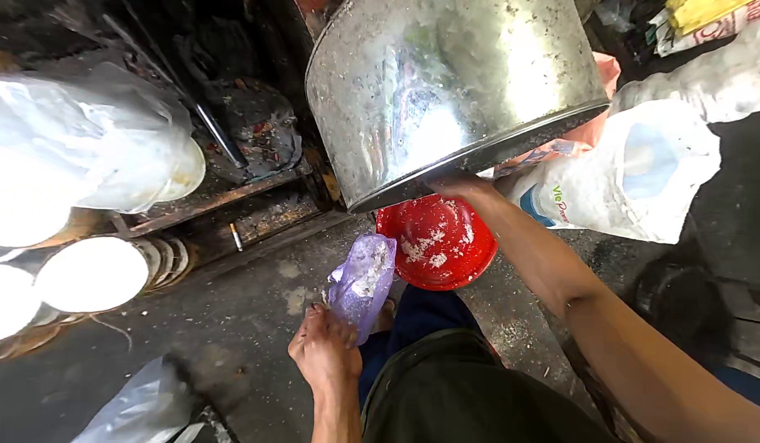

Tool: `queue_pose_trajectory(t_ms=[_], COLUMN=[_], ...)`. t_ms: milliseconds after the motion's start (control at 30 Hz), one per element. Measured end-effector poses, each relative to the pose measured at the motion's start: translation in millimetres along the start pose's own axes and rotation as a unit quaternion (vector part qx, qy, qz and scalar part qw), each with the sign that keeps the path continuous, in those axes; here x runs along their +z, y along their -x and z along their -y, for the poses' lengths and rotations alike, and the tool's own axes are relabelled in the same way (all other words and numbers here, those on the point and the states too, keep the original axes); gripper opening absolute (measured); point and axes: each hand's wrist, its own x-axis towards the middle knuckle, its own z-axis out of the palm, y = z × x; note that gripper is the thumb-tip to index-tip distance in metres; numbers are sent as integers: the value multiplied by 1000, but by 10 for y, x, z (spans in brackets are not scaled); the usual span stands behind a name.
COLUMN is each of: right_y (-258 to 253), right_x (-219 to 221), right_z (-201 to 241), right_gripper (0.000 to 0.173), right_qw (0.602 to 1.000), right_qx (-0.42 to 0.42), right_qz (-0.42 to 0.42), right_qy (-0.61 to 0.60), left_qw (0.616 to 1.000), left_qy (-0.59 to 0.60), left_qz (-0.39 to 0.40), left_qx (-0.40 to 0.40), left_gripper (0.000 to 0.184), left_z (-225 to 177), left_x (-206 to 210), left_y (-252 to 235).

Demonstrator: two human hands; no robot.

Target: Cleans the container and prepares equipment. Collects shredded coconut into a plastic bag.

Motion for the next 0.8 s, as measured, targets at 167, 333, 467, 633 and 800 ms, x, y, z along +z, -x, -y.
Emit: queue_pose_trajectory(t_ms=[167, 333, 467, 633, 800], right_y=[-299, -142, -292, -192, 493], right_x=[187, -107, 27, 64, -19], right_z=[-93, 20, -6, 140, -24], right_gripper=[46, 44, 46, 47, 38], right_qw=[999, 991, 991, 988, 978], right_qx=[42, 67, 81, 146, 123], right_qz=[7, 31, 62, -19, -53], right_qy=[12, 110, 92, 46, -162], left_qw=[1000, 1000, 1000, 1000, 1000], left_qy=[1, 13, 15, 13, 24], left_qz=[-5, -13, -5, -1, -10], left_qx=[2, -1, 8, 12, 5], left_gripper=[51, 52, 52, 52, 51], left_z=[2, 9, 26, -14, -21], left_x=[16, 16, 8, -38, -88], left_y=[-1, -29, -26, -29, -41])
